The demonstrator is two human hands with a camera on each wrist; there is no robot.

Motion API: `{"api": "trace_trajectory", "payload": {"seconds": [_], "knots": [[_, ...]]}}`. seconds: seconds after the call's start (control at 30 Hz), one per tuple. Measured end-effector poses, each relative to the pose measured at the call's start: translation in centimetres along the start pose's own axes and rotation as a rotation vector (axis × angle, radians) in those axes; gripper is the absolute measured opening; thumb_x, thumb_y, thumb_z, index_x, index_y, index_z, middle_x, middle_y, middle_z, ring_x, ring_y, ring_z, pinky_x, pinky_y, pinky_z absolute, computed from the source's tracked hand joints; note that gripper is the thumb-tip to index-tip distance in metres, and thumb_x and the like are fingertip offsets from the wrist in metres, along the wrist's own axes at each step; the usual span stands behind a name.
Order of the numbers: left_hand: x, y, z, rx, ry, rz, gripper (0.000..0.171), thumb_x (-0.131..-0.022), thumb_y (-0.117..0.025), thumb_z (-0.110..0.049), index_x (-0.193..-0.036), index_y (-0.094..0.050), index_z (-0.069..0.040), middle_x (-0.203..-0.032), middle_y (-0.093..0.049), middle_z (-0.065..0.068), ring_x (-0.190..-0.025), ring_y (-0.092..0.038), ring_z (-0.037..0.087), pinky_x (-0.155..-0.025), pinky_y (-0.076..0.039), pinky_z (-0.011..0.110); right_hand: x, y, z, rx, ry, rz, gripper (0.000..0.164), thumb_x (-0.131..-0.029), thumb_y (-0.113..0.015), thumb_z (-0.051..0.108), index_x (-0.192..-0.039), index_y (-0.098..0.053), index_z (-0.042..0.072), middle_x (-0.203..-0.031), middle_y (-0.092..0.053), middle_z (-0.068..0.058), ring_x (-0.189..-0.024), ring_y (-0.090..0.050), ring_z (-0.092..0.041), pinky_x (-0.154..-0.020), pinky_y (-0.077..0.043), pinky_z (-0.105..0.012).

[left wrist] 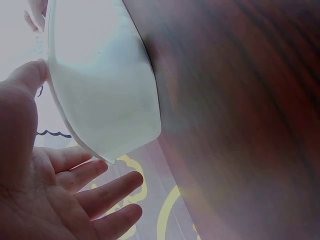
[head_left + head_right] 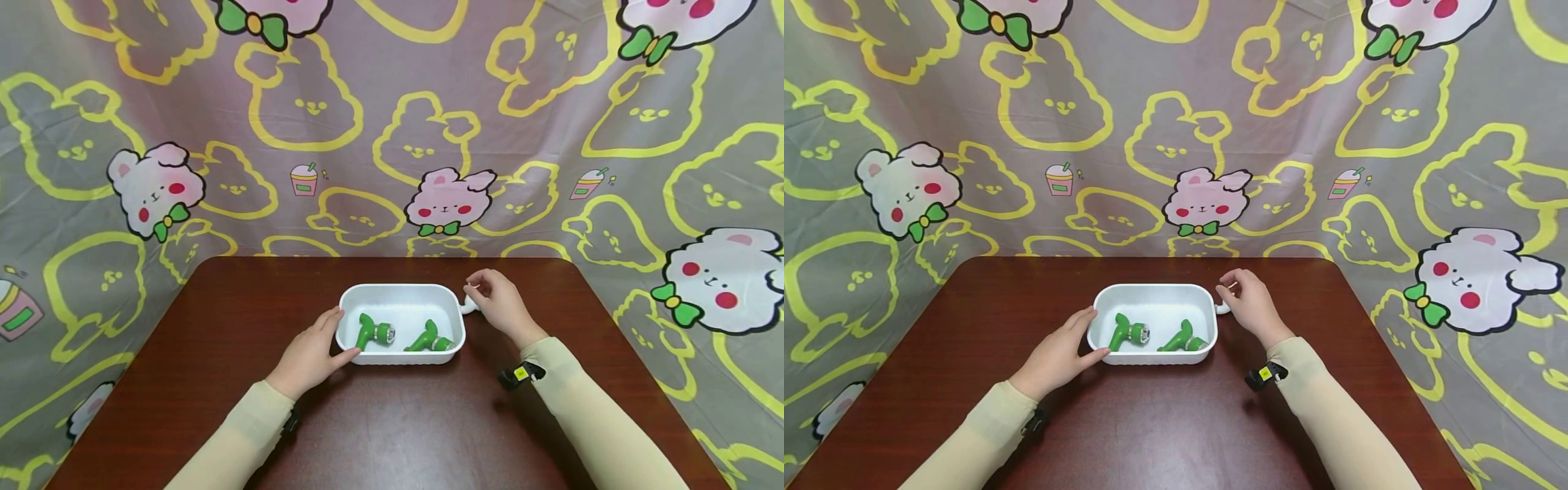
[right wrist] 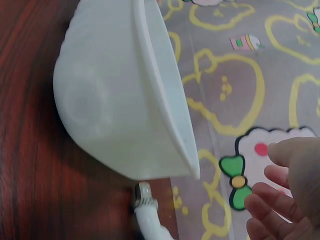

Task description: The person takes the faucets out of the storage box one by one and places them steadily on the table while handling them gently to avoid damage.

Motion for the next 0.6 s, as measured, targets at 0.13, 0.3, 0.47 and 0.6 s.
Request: {"api": "trace_trajectory", "payload": {"seconds": [0.13, 0.3, 0.47, 0.6], "knots": [[0.0, 0.1, 0.0, -0.002, -0.002, -0.003, 0.088, -0.089, -0.078, -0.051, -0.151, -0.046, 0.002, -0.155, -0.048, 0.022, -0.129, -0.061, 0.039, -0.102, -0.053, 0.051, 0.0, -0.6, 1.2, 0.014, 0.034, 0.022, 0.018, -0.098, -0.071, 0.015, -0.111, -0.068, 0.003, -0.106, -0.065, -0.013, -0.095, -0.063, -0.032, -0.083, -0.053, -0.043], [0.0, 0.1, 0.0, -0.003, 0.000, -0.003, 0.088, -0.089, -0.078, -0.051, -0.152, -0.046, 0.002, -0.155, -0.048, 0.022, -0.128, -0.062, 0.039, -0.102, -0.053, 0.051, 0.0, -1.1, 3.2, 0.028, 0.082, 0.060, 0.020, -0.097, -0.072, 0.015, -0.113, -0.068, 0.004, -0.104, -0.064, -0.009, -0.098, -0.063, -0.029, -0.088, -0.054, -0.045], [0.0, 0.0, 0.0, -0.002, 0.002, -0.002, 0.088, -0.089, -0.078, -0.051, -0.152, -0.045, 0.002, -0.155, -0.048, 0.021, -0.127, -0.062, 0.039, -0.102, -0.053, 0.051, 0.1, -1.5, 5.4, 0.049, 0.143, 0.082, 0.020, -0.097, -0.074, 0.017, -0.112, -0.068, 0.005, -0.104, -0.065, -0.010, -0.094, -0.061, -0.025, -0.084, -0.053, -0.041], [0.0, 0.0, 0.0, -0.002, 0.001, -0.001, 0.088, -0.090, -0.077, -0.051, -0.152, -0.045, 0.002, -0.155, -0.048, 0.022, -0.127, -0.062, 0.040, -0.102, -0.053, 0.051, 0.2, -2.1, 6.8, 0.077, 0.183, 0.104, 0.021, -0.097, -0.073, 0.019, -0.113, -0.068, 0.007, -0.107, -0.065, -0.009, -0.098, -0.062, -0.027, -0.083, -0.054, -0.040]]}}
Point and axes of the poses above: each hand's wrist, its own x-axis away from the middle knuckle, its own y-axis out of the back of the hand, z = x × y, the point moved 8 cm from there along -x, towards the middle knuckle
